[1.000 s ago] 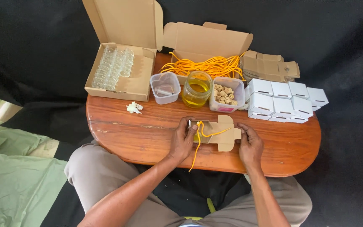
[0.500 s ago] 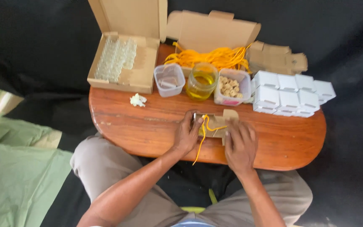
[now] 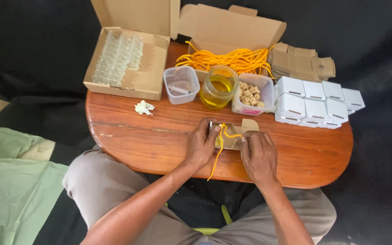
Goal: Assembling a perfume bottle hanging accessory by threading a cord through a wooden bead and then folding a small cardboard box to package it.
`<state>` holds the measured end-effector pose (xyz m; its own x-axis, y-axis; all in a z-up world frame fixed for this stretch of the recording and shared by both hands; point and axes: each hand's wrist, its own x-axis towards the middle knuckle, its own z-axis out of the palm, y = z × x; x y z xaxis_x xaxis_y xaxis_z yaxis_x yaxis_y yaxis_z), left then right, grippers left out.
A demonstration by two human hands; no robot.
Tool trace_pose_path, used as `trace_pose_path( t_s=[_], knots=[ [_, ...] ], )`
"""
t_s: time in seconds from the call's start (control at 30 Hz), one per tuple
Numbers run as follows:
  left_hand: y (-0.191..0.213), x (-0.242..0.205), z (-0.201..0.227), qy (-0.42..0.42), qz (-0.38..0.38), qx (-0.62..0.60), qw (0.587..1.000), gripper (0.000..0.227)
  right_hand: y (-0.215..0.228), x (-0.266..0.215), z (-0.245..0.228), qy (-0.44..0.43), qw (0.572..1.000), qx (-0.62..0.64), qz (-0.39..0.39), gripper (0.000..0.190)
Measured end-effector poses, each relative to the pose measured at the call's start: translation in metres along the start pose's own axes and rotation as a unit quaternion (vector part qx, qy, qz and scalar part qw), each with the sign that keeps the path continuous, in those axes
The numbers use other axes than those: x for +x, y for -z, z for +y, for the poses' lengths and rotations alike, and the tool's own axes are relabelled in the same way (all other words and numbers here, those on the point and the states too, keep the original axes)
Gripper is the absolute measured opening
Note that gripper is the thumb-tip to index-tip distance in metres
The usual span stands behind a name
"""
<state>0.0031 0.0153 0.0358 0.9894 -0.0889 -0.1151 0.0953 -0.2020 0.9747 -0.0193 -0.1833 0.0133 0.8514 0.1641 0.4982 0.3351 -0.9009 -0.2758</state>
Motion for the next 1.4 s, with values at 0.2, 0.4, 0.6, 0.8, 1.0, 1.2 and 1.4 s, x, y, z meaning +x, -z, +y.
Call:
trace_pose_path(
  t_s=[0.2, 0.4, 0.6, 0.8, 1.0, 1.2, 1.4],
  knots=[
    [-0.009, 0.017, -0.029, 0.042, -0.032, -0.123, 0.991, 0.037, 0.016, 0.016, -0.049, 0.040, 0.999, 0.006, 0.018, 0.011],
    [-0.009, 0.019, -0.034, -0.006, -0.005, -0.043, 0.999, 0.038, 0.010, 0.013, -0.066, 0.033, 0.999, -0.023, 0.029, 0.012],
    [-0.009, 0.018, -0.033, -0.016, -0.003, -0.041, 0.999, 0.038, 0.018, 0.015, -0.063, 0.073, 0.996, -0.047, 0.024, 0.011],
    [-0.019, 0.025, -0.050, 0.023, 0.002, 0.001, 1.000, 0.047, 0.016, 0.013, -0.058, 0.103, 0.994, -0.043, 0.008, 0.011],
    [-0.023, 0.031, -0.058, 0.054, 0.011, -0.010, 0.998, 0.039, 0.021, 0.008, -0.055, 0.184, 0.982, -0.009, -0.029, 0.014],
    [-0.021, 0.030, -0.051, 0.058, 0.007, -0.003, 0.998, 0.039, 0.011, -0.001, -0.035, 0.282, 0.959, -0.037, 0.010, 0.017],
    [-0.016, 0.026, -0.037, 0.058, 0.009, -0.017, 0.998, 0.037, -0.003, 0.005, -0.024, 0.341, 0.939, -0.005, 0.044, 0.022]
  ],
)
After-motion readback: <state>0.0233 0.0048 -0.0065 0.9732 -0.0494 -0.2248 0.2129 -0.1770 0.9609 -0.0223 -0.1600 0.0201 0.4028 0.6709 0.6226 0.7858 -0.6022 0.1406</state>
